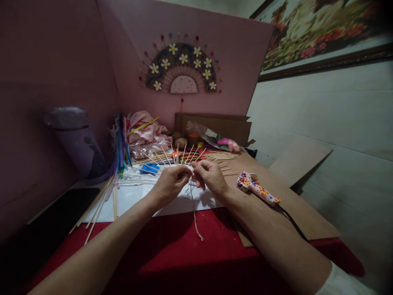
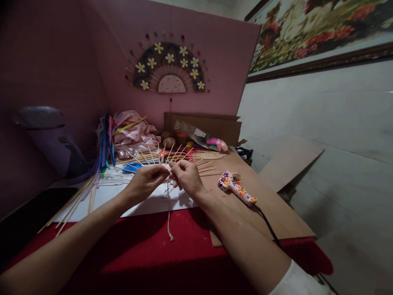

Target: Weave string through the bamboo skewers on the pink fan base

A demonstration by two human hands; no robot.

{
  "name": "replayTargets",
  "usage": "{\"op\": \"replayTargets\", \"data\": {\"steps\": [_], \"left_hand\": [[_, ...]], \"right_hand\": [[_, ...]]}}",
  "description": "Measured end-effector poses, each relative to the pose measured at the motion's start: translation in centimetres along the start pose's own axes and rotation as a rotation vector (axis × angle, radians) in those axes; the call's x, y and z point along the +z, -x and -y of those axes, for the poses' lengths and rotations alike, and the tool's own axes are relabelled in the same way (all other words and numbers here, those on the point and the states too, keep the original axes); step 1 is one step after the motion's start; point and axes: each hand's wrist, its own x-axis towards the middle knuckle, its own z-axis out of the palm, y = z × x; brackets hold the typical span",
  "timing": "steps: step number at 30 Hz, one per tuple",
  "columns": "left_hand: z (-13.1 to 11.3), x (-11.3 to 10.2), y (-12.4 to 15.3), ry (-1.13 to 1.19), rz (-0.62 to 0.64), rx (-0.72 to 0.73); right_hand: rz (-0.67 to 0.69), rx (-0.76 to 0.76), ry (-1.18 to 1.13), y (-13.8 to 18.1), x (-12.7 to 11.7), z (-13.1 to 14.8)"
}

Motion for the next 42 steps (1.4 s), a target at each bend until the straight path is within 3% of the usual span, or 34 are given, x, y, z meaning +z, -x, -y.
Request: {"op": "replayTargets", "data": {"steps": [8,20,27,34,42], "left_hand": [[0.12,0.18,0.34,-0.149,-0.073,0.053],[-0.28,0.22,0.32,-0.118,-0.105,-0.024],[-0.04,0.17,0.36,-0.018,-0.079,-0.045],[0.25,0.30,0.48,-0.134,-0.040,0.075],[-0.06,0.16,0.36,-0.217,-0.175,0.054]], "right_hand": [[0.141,0.182,-0.163,0.21,0.36,-0.02],[0.062,0.087,-0.025,0.31,0.31,0.07],[0.124,0.131,-0.085,0.35,0.25,0.13],[0.166,0.201,-0.177,0.30,0.13,0.27],[0.103,0.218,-0.200,0.27,-0.13,0.35]]}}
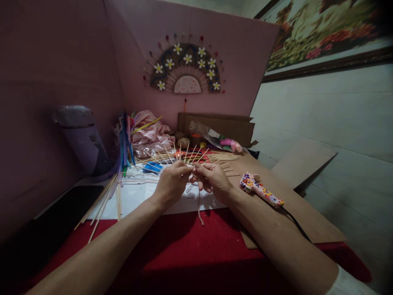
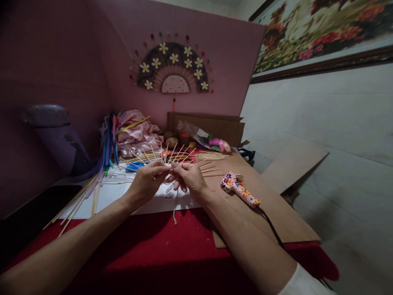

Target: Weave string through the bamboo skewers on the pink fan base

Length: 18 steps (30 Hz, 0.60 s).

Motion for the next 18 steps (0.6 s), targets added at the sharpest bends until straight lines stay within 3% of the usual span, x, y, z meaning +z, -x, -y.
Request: {"op": "replayTargets", "data": {"steps": [6,12,18], "left_hand": [[-0.17,0.13,0.13,0.153,-0.090,-0.162],[-0.12,0.26,0.38,0.050,-0.049,-0.044],[-0.63,0.00,0.41,0.067,-0.004,-0.071]], "right_hand": [[-0.039,0.033,-0.016,0.01,0.10,0.05],[-0.060,0.033,-0.029,-0.07,0.09,0.02],[-0.093,0.028,-0.006,0.10,0.19,0.24]]}}
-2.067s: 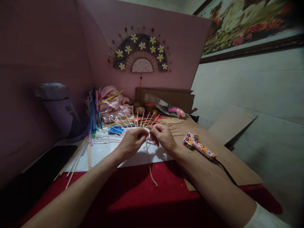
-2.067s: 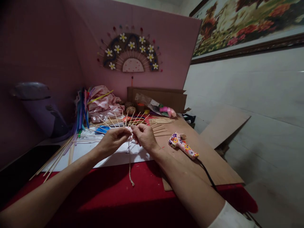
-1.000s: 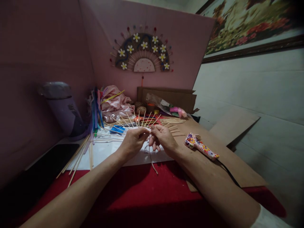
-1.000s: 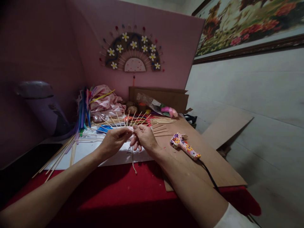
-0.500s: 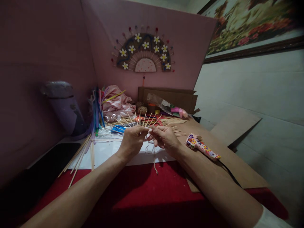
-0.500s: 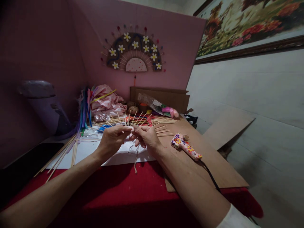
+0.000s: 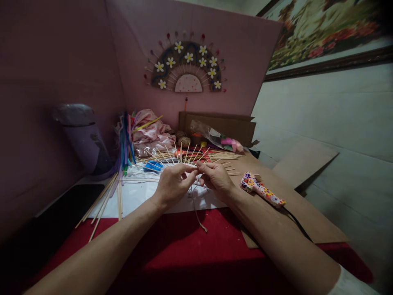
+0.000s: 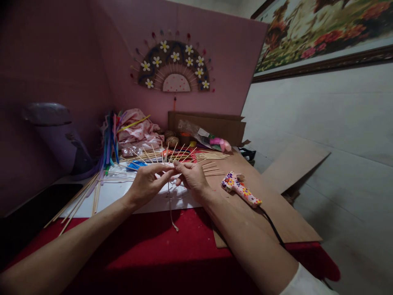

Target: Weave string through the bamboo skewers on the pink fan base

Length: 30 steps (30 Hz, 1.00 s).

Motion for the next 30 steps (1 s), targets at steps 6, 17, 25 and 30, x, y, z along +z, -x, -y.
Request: {"op": "replayTargets", "data": {"steps": [6,17,25,30], "left_hand": [[0.7,0.3,0.0,-0.009,0.022,-0.001],[-0.7,-0.3,-0.7,0.591,0.195,-0.387],[-0.8,-0.9,-1.0,0.893,0.221,-0.588],[-0.8,-0.9,-1.0,0.857,0.176,-0.560]], "right_hand": [[-0.040,-0.071,0.080,-0.1,0.1,-0.2],[-0.032,-0.226,0.124,-0.4,0.0,-0.6],[-0.006,-0.229,0.112,-0.1,0.1,-0.2],[0.002,-0.208,0.086,-0.1,0.1,-0.3]]}}
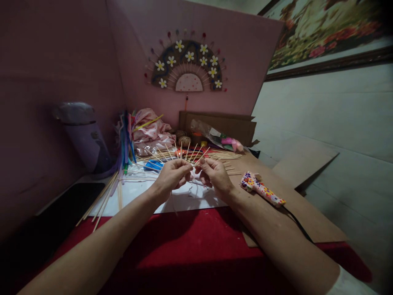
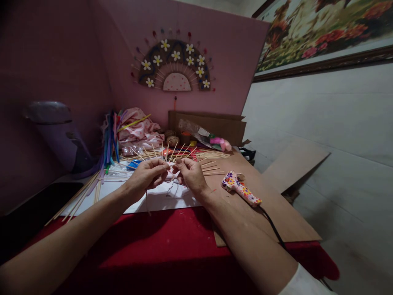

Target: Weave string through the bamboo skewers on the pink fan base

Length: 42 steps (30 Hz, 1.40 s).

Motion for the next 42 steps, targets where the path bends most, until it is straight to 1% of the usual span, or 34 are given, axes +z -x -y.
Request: {"op": "replayTargets", "data": {"steps": [4,7,8,10,12,15,16,17,18,21,22,23,25,27,29,31,32,33,35,37,38,42], "left_hand": [[-0.1,0.1,-0.1,-0.015,-0.067,0.034],[-0.1,-0.1,-0.2,0.007,-0.142,0.094],[-0.2,-0.2,-0.3,0.029,-0.147,0.112],[-0.2,-0.4,-0.2,0.086,-0.095,0.125],[-0.2,-0.4,0.0,0.123,0.015,0.108],[-0.1,-0.2,0.4,0.090,0.201,0.060],[-0.1,-0.1,0.5,0.074,0.237,0.050],[-0.1,-0.1,0.5,0.065,0.239,0.049],[-0.1,-0.1,0.4,0.066,0.205,0.055],[-0.5,-0.6,0.1,0.114,-0.014,0.106],[-0.6,-0.8,-0.1,0.130,-0.062,0.120],[-0.7,-0.9,-0.1,0.143,-0.082,0.124],[-0.7,-0.9,-0.2,0.159,-0.074,0.102],[-0.7,-0.7,-0.1,0.165,-0.037,0.067],[-0.6,-0.3,0.1,0.155,-0.017,0.064],[-0.5,-0.1,0.2,0.117,-0.042,0.110],[-0.4,0.0,0.2,0.087,-0.068,0.140],[-0.4,0.1,0.2,0.053,-0.094,0.169],[-0.3,0.2,0.1,-0.008,-0.119,0.215],[-0.1,0.2,0.0,-0.055,-0.106,0.236],[0.0,0.3,0.0,-0.081,-0.094,0.245],[0.6,0.3,-0.2,-0.217,-0.075,0.308]], "right_hand": [[0.000,0.043,-0.058,-0.2,-0.1,-0.2],[0.021,0.102,-0.107,-0.3,-0.2,-0.3],[0.032,0.127,-0.115,-0.3,-0.2,-0.3],[0.054,0.166,-0.119,-0.4,-0.3,-0.4],[0.088,0.168,-0.114,-0.3,-0.2,-0.5],[0.145,0.122,-0.053,-0.1,0.1,-0.5],[0.163,0.115,-0.018,0.0,0.2,-0.4],[0.181,0.117,0.012,0.2,0.3,-0.3],[0.199,0.127,0.032,0.3,0.4,-0.1],[0.242,0.161,0.020,0.6,0.6,0.2],[0.249,0.168,0.010,0.7,0.6,0.3],[0.250,0.172,0.005,0.7,0.6,0.2],[0.239,0.167,0.008,0.6,0.5,0.1],[0.198,0.144,0.032,0.4,0.4,-0.1],[0.105,0.097,0.081,0.2,0.2,-0.3],[0.000,0.027,0.137,0.0,0.2,-0.3],[-0.026,-0.002,0.151,0.0,0.2,-0.2],[-0.026,-0.019,0.151,0.1,0.2,-0.2],[0.038,-0.006,0.116,0.2,0.3,0.0],[0.103,0.027,0.066,0.3,0.3,0.1],[0.113,0.037,0.044,0.4,0.3,0.2],[0.056,0.040,-0.042,0.3,0.2,0.3]]}}
